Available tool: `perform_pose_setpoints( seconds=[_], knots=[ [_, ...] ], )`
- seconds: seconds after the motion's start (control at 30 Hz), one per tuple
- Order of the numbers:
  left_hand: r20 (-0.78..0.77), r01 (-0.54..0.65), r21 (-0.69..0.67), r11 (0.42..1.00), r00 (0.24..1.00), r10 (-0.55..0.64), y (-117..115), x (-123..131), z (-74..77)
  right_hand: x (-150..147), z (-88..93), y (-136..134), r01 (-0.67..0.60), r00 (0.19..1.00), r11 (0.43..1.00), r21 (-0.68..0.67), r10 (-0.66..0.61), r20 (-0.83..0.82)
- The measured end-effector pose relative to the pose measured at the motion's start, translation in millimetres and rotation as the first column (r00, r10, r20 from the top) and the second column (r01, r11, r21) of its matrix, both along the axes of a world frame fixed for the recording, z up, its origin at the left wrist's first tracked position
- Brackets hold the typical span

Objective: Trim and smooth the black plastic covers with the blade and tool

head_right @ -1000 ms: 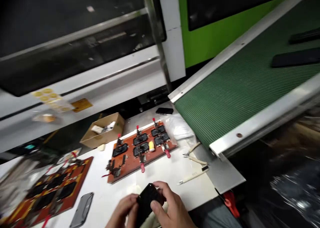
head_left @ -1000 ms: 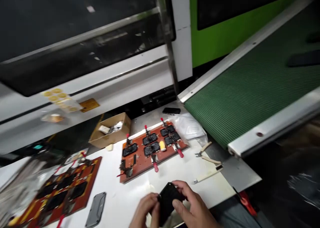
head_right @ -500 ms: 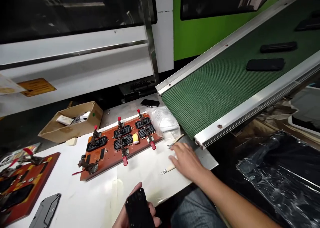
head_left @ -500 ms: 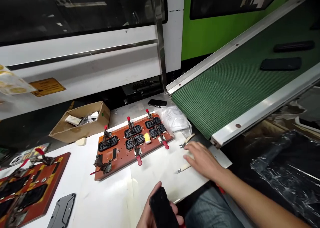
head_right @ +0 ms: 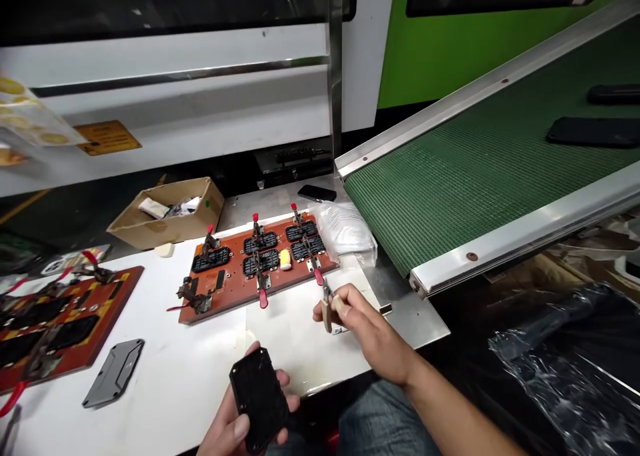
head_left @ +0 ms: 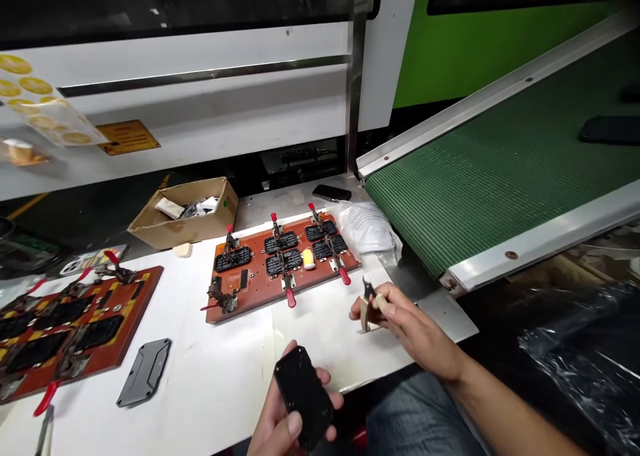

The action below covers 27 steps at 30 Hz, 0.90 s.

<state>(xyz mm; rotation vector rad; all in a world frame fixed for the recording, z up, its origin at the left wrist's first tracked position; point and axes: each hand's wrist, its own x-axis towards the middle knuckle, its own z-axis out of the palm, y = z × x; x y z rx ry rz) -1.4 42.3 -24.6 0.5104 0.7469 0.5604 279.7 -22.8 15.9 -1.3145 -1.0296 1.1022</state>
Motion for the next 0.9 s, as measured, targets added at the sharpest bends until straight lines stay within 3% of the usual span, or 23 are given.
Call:
perform_pose_setpoints(
  seconds=[0.1, 0.2, 0.27, 0.47, 0.63, 0.73, 0.9],
  knots=[
    [0.050, -0.038, -0.017, 0.999, 0.998, 0.039, 2.9, 1.5, 18.4, -18.0, 13.7, -4.9, -0.136, 0.948, 0.991, 0.016, 0.125, 0.293],
    [0.143, -0.044, 0.030, 0.999, 0.989, 0.039, 2.7, 1.7, 28.7, -32.7, 31.7, -4.4, -0.292, 0.737, 0.945, 0.146, 0.125, 0.665],
    [0.184, -0.039, 0.064, 0.997, 0.982, 0.026, 1.0, 0.8, 29.5, -40.8, 43.3, 0.0, -0.392, 0.605, 0.899, 0.194, 0.094, 0.791],
    [0.202, -0.062, 0.087, 0.994, 0.978, 0.044, -11.3, -3.3, 29.1, -63.6, 66.4, 14.4, -0.538, 0.426, 0.814, 0.219, 0.039, 0.904],
    [0.084, -0.052, 0.120, 0.991, 0.996, 0.042, -16.5, -7.0, 35.1, -74.1, 71.9, 17.9, -0.537, 0.427, 0.800, 0.267, -0.015, 0.904],
    [0.024, -0.073, 0.132, 0.989, 0.997, 0.070, -18.3, -7.4, 37.7, -80.3, 73.2, 17.7, -0.540, 0.375, 0.796, 0.273, -0.062, 0.925],
    [0.052, -0.041, 0.125, 0.991, 0.998, 0.035, -19.0, -2.8, 38.6, -85.6, 74.9, 19.4, -0.500, 0.330, 0.808, 0.313, -0.156, 0.931]
  ],
)
